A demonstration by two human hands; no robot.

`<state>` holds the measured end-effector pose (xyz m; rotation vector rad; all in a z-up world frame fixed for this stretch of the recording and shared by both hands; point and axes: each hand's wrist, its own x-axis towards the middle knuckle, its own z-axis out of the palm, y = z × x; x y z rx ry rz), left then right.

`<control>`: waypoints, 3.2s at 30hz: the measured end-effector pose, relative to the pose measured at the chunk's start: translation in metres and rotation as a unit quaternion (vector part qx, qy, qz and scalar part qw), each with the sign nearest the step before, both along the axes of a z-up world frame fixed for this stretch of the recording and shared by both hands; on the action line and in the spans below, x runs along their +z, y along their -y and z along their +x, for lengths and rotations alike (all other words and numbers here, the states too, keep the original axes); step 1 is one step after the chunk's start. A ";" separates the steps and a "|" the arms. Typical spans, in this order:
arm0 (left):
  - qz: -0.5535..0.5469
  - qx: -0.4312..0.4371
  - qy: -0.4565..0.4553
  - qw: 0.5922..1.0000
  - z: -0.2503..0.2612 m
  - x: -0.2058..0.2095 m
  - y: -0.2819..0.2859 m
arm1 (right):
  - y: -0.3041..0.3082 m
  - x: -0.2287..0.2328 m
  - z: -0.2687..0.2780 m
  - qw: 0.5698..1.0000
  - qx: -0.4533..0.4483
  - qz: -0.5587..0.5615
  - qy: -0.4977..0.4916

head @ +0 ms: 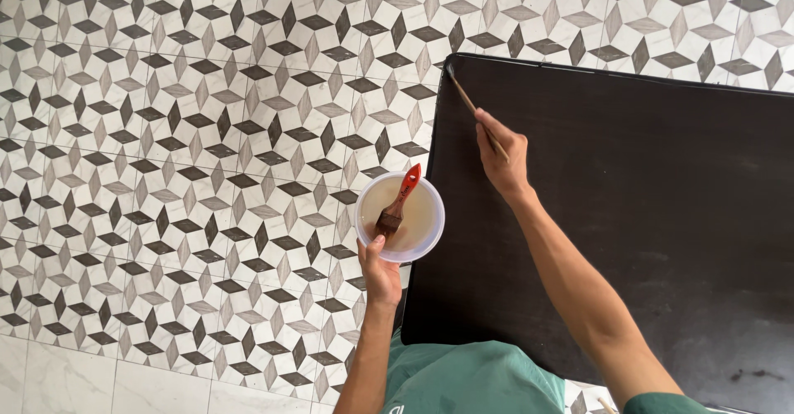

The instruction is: The person wipes a dark tabletop with a cloth and spray bottle, then uses a brush to apply a liquid finish from a container to the table surface.

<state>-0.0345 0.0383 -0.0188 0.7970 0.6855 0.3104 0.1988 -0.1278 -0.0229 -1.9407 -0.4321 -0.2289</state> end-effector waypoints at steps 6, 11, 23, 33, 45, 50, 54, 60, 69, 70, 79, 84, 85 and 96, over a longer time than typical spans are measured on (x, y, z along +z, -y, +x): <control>0.003 -0.010 -0.010 1.000 0.001 0.003 0.002 | 0.017 0.010 -0.006 0.998 -0.023 -0.060 -0.027; 0.004 -0.005 -0.012 1.000 -0.001 0.004 0.002 | 0.015 0.006 0.003 0.996 -0.012 -0.038 0.075; -0.009 0.004 0.006 1.000 -0.005 -0.005 -0.002 | 0.012 0.005 -0.017 0.997 0.034 -0.022 0.063; 0.003 -0.004 0.007 1.000 -0.004 0.002 0.000 | 0.014 0.007 -0.006 0.999 -0.008 -0.047 0.019; -0.002 0.005 0.004 1.000 -0.013 -0.002 -0.001 | 0.035 0.013 -0.026 0.997 0.021 -0.066 -0.015; -0.003 0.014 -0.002 1.000 -0.015 -0.003 -0.001 | 0.024 0.012 -0.017 0.998 0.002 -0.053 0.029; -0.005 0.019 0.007 1.000 -0.017 -0.003 0.000 | 0.013 0.007 -0.016 0.999 0.031 -0.040 0.013; 0.002 0.022 0.006 1.000 -0.016 -0.002 0.000 | 0.025 0.009 -0.030 0.997 0.076 -0.026 -0.007; -0.005 0.022 -0.003 1.000 -0.019 -0.004 0.001 | 0.032 0.013 -0.026 0.999 0.014 -0.052 0.005; -0.006 0.022 -0.002 1.000 -0.019 -0.004 0.001 | 0.027 0.012 -0.025 0.999 0.018 -0.047 -0.006; -0.002 0.030 0.003 1.000 -0.021 -0.001 0.001 | 0.034 0.008 -0.043 0.997 0.071 -0.033 -0.015; -0.001 0.038 -0.004 0.999 -0.022 0.005 0.001 | 0.039 0.011 -0.037 0.998 0.030 -0.053 -0.002; -0.005 0.038 -0.005 0.999 -0.022 0.006 0.002 | 0.038 0.012 -0.037 0.998 0.025 -0.056 -0.006; -0.014 0.045 0.000 0.999 -0.031 -0.001 0.002 | 0.037 0.012 -0.048 0.994 0.102 -0.036 -0.012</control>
